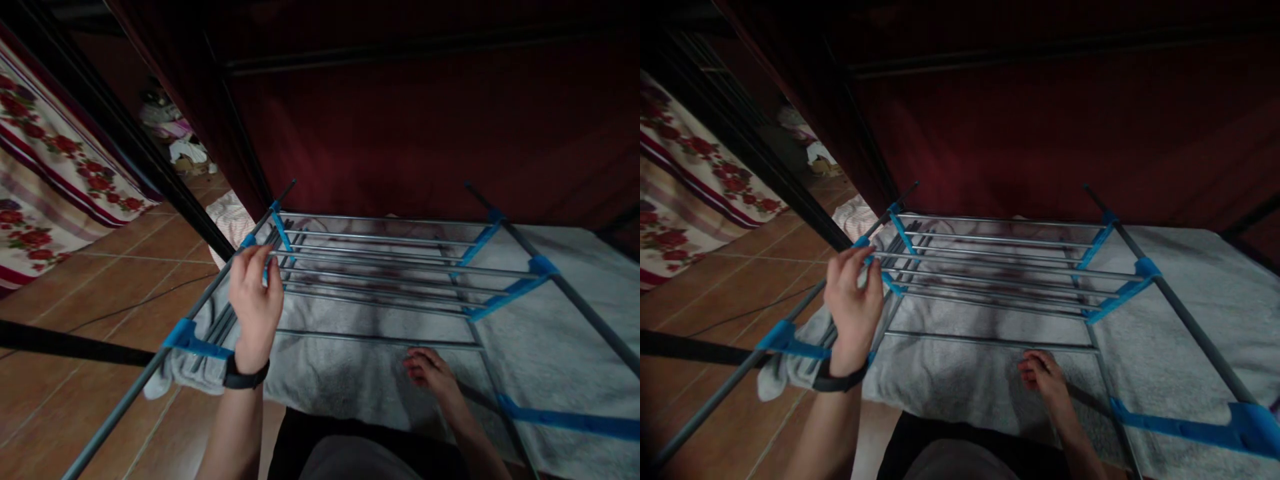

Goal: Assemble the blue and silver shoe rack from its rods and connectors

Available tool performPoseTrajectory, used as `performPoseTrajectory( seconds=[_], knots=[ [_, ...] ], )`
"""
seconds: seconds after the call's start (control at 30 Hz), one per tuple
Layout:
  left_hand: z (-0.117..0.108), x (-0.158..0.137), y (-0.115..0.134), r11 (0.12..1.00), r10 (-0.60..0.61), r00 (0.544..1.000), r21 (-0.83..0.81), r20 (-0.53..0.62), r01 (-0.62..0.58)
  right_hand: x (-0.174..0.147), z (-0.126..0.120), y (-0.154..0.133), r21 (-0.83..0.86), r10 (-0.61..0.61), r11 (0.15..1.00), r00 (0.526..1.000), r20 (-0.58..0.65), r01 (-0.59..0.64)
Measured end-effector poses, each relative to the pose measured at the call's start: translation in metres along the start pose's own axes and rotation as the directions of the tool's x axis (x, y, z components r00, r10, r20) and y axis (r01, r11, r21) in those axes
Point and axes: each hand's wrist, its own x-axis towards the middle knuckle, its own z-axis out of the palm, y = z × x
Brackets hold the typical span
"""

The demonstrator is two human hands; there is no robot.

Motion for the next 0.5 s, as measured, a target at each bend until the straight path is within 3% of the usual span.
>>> performPoseTrajectory(
  seconds=[0.07,0.1,0.17,0.23,0.37,0.5],
  knots=[
    [0.000,0.038,-0.001,0.996,-0.093,0.992,-0.019,-0.091,0.092,0.000,0.000,0.003,-0.001,-0.027,1.000,1.000,0.004,0.027],
    [0.001,0.058,-0.006,0.990,-0.142,0.986,-0.031,-0.084,0.139,0.000,0.000,0.005,-0.005,-0.041,0.999,0.999,0.008,0.041],
    [0.003,0.096,-0.021,0.974,-0.227,0.973,-0.021,-0.049,0.226,0.000,0.000,0.008,-0.020,-0.065,0.998,0.998,0.010,0.066],
    [0.008,0.131,-0.042,0.954,-0.293,0.953,-0.037,0.076,0.296,0.000,-0.001,0.011,-0.047,-0.091,0.995,0.996,0.012,0.091],
    [0.014,0.178,-0.081,0.889,-0.394,0.845,-0.084,0.361,0.450,-0.001,-0.001,0.014,-0.106,-0.146,0.983,0.989,0.028,0.148],
    [0.009,0.171,-0.105,0.839,-0.442,0.689,-0.006,0.575,0.543,-0.001,-0.001,0.015,-0.116,-0.190,0.974,0.981,0.040,0.194]
  ],
)
